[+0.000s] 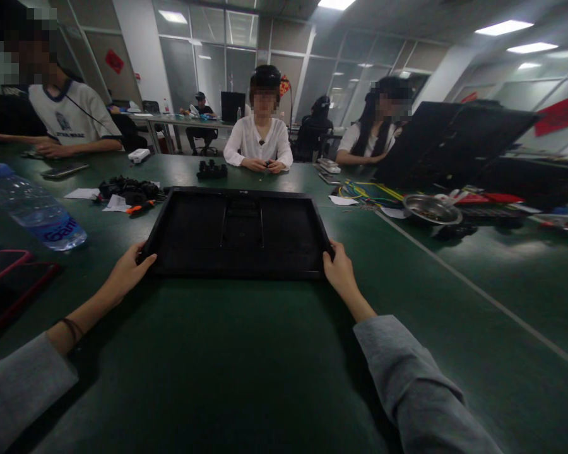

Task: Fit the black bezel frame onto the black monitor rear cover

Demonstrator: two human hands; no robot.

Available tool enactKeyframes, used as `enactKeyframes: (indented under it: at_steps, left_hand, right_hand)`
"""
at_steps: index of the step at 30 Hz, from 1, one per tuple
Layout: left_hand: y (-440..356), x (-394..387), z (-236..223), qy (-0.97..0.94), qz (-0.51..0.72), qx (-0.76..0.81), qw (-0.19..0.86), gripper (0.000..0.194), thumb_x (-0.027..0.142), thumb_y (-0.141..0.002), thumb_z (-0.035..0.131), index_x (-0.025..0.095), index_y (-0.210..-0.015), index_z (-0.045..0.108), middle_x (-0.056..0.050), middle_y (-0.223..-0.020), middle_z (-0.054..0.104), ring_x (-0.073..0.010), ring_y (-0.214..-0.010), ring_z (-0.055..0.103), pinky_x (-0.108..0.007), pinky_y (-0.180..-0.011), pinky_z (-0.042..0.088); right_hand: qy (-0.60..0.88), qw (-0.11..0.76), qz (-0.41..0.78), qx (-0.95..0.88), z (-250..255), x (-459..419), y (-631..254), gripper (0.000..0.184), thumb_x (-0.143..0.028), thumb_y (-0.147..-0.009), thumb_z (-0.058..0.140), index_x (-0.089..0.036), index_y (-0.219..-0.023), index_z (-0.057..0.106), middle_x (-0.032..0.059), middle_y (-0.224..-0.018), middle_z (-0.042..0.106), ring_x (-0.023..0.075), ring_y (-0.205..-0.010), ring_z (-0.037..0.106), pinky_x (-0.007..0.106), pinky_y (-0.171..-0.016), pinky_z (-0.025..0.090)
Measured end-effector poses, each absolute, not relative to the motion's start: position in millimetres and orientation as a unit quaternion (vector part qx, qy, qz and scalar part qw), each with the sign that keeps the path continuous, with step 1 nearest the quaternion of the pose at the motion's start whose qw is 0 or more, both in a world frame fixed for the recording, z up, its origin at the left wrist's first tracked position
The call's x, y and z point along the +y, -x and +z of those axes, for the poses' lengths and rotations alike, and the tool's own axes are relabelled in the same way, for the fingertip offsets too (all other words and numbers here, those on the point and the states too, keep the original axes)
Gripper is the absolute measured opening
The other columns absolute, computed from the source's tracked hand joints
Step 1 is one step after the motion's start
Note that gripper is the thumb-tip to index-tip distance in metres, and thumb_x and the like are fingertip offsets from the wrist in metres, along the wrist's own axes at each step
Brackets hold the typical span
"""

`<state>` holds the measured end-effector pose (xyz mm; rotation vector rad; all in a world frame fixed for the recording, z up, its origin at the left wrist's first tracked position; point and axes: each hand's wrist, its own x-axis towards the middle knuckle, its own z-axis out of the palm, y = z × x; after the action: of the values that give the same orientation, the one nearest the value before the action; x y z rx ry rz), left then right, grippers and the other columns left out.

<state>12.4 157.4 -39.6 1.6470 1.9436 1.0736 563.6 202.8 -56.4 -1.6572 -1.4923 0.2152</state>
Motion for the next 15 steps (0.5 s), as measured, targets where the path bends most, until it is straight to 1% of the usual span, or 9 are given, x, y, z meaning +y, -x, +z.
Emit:
enactKeyframes:
  at_steps: [3,7,12,15]
  left_hand:
    - [-13,157,-39,-0.585,0.376,0.694,0.187,0.061,0.041,-0.092,0.058,0.015,-0.146,0.050,-0.018,-0.138,0.063,-0.0318,-0.120,0.065,-0.050,-0.104,0.052]
    - [-15,155,-36,-0.584,0.365,0.701,0.183,0.061,0.040,-0.092,0.057,0.014,-0.147,0.050,-0.019,-0.139,0.062,-0.0336,-0.123,0.063,-0.052,-0.107,0.050]
    - [-19,152,-28,-0.577,0.359,0.708,0.193,0.062,0.039,-0.092,0.056,0.012,-0.148,0.048,-0.020,-0.142,0.060,-0.0352,-0.125,0.062,-0.054,-0.107,0.049]
    - [-20,151,-27,-0.575,0.356,0.710,0.197,0.062,0.038,-0.092,0.056,0.013,-0.148,0.048,-0.020,-0.142,0.060,-0.0348,-0.125,0.062,-0.053,-0.107,0.050]
  right_hand:
    - [0.662,0.441,0.085,-0.600,-56,203,-563,0.050,-0.040,-0.085,0.055,-0.019,-0.130,0.058,0.0172,-0.127,0.070,0.0332,-0.122,0.066,0.054,-0.110,0.048]
    - [0.657,0.446,0.085,-0.602,-57,203,-563,0.050,-0.038,-0.085,0.055,-0.021,-0.131,0.057,0.0157,-0.127,0.071,0.0333,-0.123,0.065,0.055,-0.110,0.048]
    - [0.664,0.439,0.089,-0.599,-57,202,-563,0.051,-0.037,-0.085,0.054,-0.018,-0.132,0.056,0.0188,-0.130,0.068,0.0345,-0.125,0.064,0.056,-0.111,0.047]
    - [0.660,0.443,0.090,-0.600,-57,202,-564,0.050,-0.036,-0.084,0.055,-0.018,-0.131,0.056,0.0183,-0.130,0.068,0.0341,-0.126,0.064,0.055,-0.111,0.047]
